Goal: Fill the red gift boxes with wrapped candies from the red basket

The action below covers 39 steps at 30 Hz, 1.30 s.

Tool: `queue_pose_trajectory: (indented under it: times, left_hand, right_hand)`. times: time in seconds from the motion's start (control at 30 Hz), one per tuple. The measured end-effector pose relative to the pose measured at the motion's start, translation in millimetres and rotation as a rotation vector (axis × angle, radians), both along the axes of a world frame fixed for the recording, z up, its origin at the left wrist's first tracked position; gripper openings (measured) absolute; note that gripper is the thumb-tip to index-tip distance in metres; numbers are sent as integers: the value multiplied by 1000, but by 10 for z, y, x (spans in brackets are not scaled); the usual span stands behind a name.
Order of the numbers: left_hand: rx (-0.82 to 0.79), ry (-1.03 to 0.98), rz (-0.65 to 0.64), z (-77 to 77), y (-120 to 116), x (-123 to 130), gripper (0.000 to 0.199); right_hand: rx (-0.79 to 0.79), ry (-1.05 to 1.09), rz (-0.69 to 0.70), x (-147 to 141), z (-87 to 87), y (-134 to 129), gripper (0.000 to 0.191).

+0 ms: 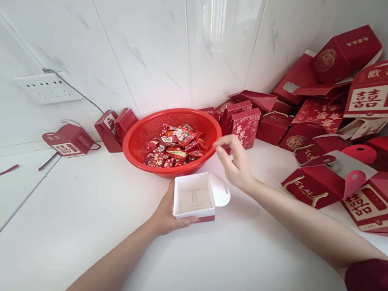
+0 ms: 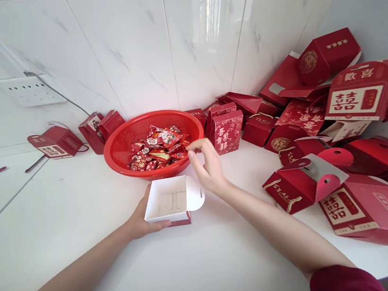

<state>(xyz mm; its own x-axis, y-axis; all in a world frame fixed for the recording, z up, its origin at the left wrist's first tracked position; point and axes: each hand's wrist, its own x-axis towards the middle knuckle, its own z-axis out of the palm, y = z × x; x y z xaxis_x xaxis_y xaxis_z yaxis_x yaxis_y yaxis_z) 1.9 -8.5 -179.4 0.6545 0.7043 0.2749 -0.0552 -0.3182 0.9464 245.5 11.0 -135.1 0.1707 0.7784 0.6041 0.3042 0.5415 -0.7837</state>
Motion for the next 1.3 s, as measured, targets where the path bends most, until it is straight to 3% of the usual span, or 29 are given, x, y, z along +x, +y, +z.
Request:
queue_pose_trajectory:
  times: [0.07, 0.17, 0.33, 0.47, 0.53, 0.63, 0.8, 0.9, 1.13, 1.3]
  left_hand:
    - [-36, 9, -16, -10, 1, 4, 92]
    - [-43, 42, -18, -34, 1, -9, 96]
    - [21, 69, 22, -31, -2, -34, 95]
    - [58, 64, 28, -1, -7, -35, 98]
    - [47, 45, 22, 3, -9, -33, 97]
    - [2, 12, -3, -5, -4, -29, 94]
    - [-17, -2, -15, -36, 24, -26, 96]
    - [-18, 14, -19, -54, 40, -28, 96]
    - [-68, 23, -32, -36, 23, 3, 97]
    - [-77, -7, -24, -11, -6, 36, 92]
  right_hand:
    - [42, -197, 12, 58, 231, 232, 21]
    - [-180, -544, 173, 23, 421, 681, 19]
    - [-385, -681, 274, -207, 278, 1271, 22]
    - [-407, -640, 242, -316, 180, 1385, 14]
    - [-353, -570, 205, -317, 225, 1343, 4]
    - [-287, -436, 211, -279, 352, 1181, 26]
    - [-323, -217, 407, -171, 511, 739, 46]
    - [-343, -139, 468, -88, 603, 459, 41]
    - [-352, -132, 449, 31, 886, 13, 32]
    - [-392, 293, 518, 70, 948, 9, 30]
